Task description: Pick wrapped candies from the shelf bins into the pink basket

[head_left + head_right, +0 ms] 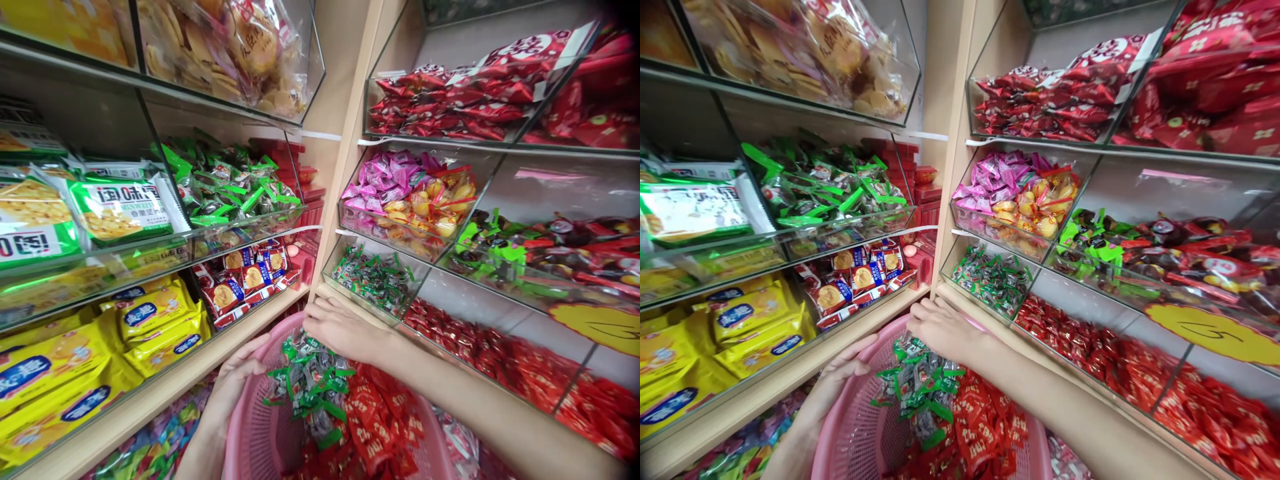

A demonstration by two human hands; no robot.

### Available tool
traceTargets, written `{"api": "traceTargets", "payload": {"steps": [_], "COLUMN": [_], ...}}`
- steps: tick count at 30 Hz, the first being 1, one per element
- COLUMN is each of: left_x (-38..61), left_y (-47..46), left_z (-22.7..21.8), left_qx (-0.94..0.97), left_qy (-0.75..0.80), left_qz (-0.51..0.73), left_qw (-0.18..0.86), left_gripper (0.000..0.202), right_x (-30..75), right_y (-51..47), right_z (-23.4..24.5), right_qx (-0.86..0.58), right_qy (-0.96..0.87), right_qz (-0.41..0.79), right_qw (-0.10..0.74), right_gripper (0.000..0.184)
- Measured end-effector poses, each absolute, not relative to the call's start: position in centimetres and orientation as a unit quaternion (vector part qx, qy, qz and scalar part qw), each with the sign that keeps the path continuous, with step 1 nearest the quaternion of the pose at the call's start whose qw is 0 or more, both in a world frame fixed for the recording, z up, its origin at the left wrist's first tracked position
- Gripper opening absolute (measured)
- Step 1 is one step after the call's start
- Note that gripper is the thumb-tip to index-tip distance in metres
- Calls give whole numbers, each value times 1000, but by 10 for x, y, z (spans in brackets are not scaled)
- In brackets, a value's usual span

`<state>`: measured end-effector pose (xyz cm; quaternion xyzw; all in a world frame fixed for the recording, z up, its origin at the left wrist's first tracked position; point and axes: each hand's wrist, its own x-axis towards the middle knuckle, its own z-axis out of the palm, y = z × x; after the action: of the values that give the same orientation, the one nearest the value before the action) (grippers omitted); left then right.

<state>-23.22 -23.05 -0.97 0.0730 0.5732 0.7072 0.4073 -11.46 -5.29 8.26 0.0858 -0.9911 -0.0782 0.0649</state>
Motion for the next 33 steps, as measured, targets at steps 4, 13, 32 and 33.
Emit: {"api": "traceTargets", "payload": {"steps": [4,13,32,33], "left_x": [-232,-228,-232,-232], "left_y": [-232,-230,-229,-229], "left_z": [-10,-4,-11,-11], "left_qx": [70,63,60,58], "left_qy": [557,548,586,587], "left_qz": [713,725,707,705], "left_qw": [420,412,392,394], "left_gripper": [65,61,63,63], "right_x": [-119,-131,-119,-117], "right_y": [-55,-51,-29,-18], "right_z": [79,56,67,70], "right_qx": [131,158,101,70], "right_qy": [-982,-974,-979,-979], "right_qz": [-125,-149,-91,-88], "right_qw": [61,67,150,171], "right_gripper": [18,18,25,27]}}
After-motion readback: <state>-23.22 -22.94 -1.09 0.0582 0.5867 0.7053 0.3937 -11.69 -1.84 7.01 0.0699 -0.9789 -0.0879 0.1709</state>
